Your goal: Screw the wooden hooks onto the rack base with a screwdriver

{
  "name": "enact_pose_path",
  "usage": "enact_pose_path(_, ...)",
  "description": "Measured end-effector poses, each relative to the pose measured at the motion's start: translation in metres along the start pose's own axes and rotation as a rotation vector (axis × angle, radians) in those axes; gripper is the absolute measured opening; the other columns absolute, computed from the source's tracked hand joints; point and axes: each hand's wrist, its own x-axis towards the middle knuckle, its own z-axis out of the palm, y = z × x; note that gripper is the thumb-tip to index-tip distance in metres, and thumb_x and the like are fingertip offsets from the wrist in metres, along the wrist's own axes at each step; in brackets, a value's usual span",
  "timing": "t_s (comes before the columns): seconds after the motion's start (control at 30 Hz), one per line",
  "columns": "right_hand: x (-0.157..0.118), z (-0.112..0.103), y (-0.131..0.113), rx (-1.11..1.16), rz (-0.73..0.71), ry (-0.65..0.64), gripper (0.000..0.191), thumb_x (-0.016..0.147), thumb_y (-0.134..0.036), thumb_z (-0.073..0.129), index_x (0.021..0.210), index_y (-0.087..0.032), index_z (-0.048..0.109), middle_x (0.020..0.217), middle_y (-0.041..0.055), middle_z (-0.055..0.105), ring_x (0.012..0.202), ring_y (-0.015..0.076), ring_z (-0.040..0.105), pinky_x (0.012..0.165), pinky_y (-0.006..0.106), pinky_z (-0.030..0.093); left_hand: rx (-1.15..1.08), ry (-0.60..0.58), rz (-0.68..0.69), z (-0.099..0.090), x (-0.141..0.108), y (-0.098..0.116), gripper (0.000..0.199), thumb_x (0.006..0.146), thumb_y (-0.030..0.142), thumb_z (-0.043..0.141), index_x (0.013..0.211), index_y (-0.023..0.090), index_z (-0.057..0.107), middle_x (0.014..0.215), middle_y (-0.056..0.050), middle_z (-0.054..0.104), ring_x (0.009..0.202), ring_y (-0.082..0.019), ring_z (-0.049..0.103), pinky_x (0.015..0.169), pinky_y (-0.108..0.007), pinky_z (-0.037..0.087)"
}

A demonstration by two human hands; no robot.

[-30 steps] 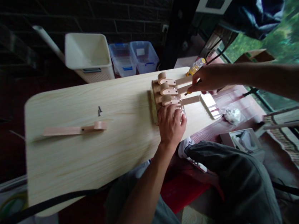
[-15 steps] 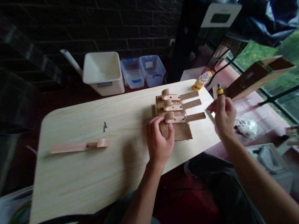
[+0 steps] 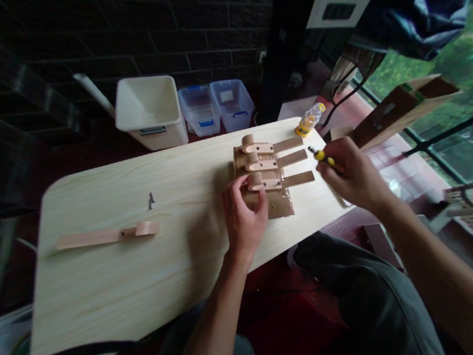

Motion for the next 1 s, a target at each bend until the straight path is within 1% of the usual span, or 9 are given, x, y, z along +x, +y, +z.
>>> enact_pose_path(0.07, 0.011, -0.003, -0.012, -0.177, -0.063, -0.165, 0.024, 0.093, -0.035, 0.066, 0.114, -0.023, 0.062, 0.089, 0.005, 0.076, 0.071, 0.018, 0.065, 0.066, 0.03, 0.047, 0.002, -0.01, -0.005, 0.0, -0.001, -0.001, 0.04, 0.101, 0.027, 0.072, 0.137, 0.023, 0.055, 0.126, -0.013, 0.072, 0.118, -0.027, 0.069, 0.105, -0.046, 0.06)
enact_pose_path(0.17, 0.033, 0.004, -0.028, -0.411, -0.12, -0.384, 0.029, 0.098, -0.046, 0.065, 0.115, -0.023, 0.071, 0.077, 0.0041, 0.075, 0.066, 0.0197, 0.066, 0.065, 0.032, 0.044, -0.001, 0.003, -0.002, 0.0, 0.0, 0.0, 0.038, 0.101, 0.024, 0.07, 0.136, 0.023, 0.056, 0.127, -0.014, 0.071, 0.121, -0.028, 0.068, 0.107, -0.048, 0.059)
enact_pose_path(0.27, 0.05, 0.018, -0.038, -0.598, -0.21, -0.553, 0.037, 0.101, -0.054, 0.062, 0.112, -0.022, 0.077, 0.089, 0.0107, 0.081, 0.078, 0.0249, 0.073, 0.069, 0.034, 0.047, 0.007, 0.081, 0.032, -0.003, 0.002, 0.006, 0.031, 0.102, 0.022, 0.066, 0.131, 0.022, 0.058, 0.128, -0.014, 0.071, 0.124, -0.028, 0.066, 0.11, -0.049, 0.058)
enact_pose_path(0.37, 0.056, 0.033, -0.044, -0.698, -0.266, -0.637, 0.037, 0.102, -0.051, 0.062, 0.113, -0.021, 0.079, 0.104, 0.0141, 0.083, 0.089, 0.0279, 0.077, 0.071, 0.034, 0.049, 0.038, 0.166, 0.071, -0.008, 0.002, 0.013, 0.022, 0.104, 0.021, 0.062, 0.126, 0.023, 0.059, 0.125, -0.013, 0.07, 0.124, -0.027, 0.067, 0.11, -0.05, 0.057)
enact_pose_path(0.47, 0.058, 0.04, -0.045, -0.726, -0.282, -0.692, 0.026, 0.101, -0.037, 0.062, 0.113, -0.021, 0.08, 0.104, 0.0133, 0.084, 0.089, 0.0274, 0.078, 0.071, 0.034, 0.048, 0.032, 0.206, 0.095, -0.013, 0.001, 0.015, 0.018, 0.104, 0.021, 0.061, 0.122, 0.023, 0.061, 0.122, -0.012, 0.07, 0.122, -0.026, 0.068, 0.109, -0.048, 0.058)
enact_pose_path(0.57, 0.062, 0.037, -0.045, -0.732, -0.275, -0.663, 0.025, 0.1, -0.031, 0.06, 0.112, -0.02, 0.08, 0.097, 0.0128, 0.084, 0.083, 0.026, 0.076, 0.067, 0.033, 0.043, -0.015, 0.209, 0.109, -0.016, -0.002, 0.012, 0.018, 0.102, 0.018, 0.062, 0.12, 0.022, 0.063, 0.122, -0.011, 0.071, 0.121, -0.026, 0.068, 0.109, -0.047, 0.056)
enact_pose_path(0.7, 0.06, 0.018, -0.046, -0.64, -0.263, -0.5, 0.021, 0.096, -0.027, 0.063, 0.103, -0.017, 0.08, 0.087, 0.0112, 0.081, 0.071, 0.0212, 0.069, 0.062, 0.031, 0.037, -0.068, 0.219, 0.135, -0.018, -0.004, 0.01, 0.015, 0.102, 0.018, 0.064, 0.116, 0.021, 0.067, 0.118, -0.01, 0.073, 0.117, -0.024, 0.07, 0.105, -0.043, 0.057)
enact_pose_path(0.87, 0.019, -0.001, -0.052, -0.134, -0.108, -0.305, 0.029, 0.099, -0.046, 0.069, 0.095, -0.018, 0.079, 0.071, 0.0015, 0.073, 0.061, 0.0134, 0.058, 0.06, 0.026, 0.04, -0.263, 0.041, 0.1, -0.018, -0.011, 0.018, 0.018, 0.104, 0.023, 0.066, 0.122, 0.02, 0.07, 0.1, -0.004, 0.078, 0.075, -0.011, 0.069, 0.075, -0.024, 0.058)
enact_pose_path(1.0, -0.019, 0.007, -0.05, 0.144, 0.069, -0.25, 0.032, 0.097, -0.051, 0.073, 0.098, -0.019, 0.081, 0.079, 0.002, 0.078, 0.067, 0.0148, 0.063, 0.06, 0.025, 0.044, -0.402, -0.088, 0.046, -0.018, -0.017, 0.026, 0.024, 0.106, 0.028, 0.068, 0.129, 0.021, 0.073, 0.107, -0.006, 0.084, 0.074, -0.01, 0.072, 0.068, -0.02, 0.057)
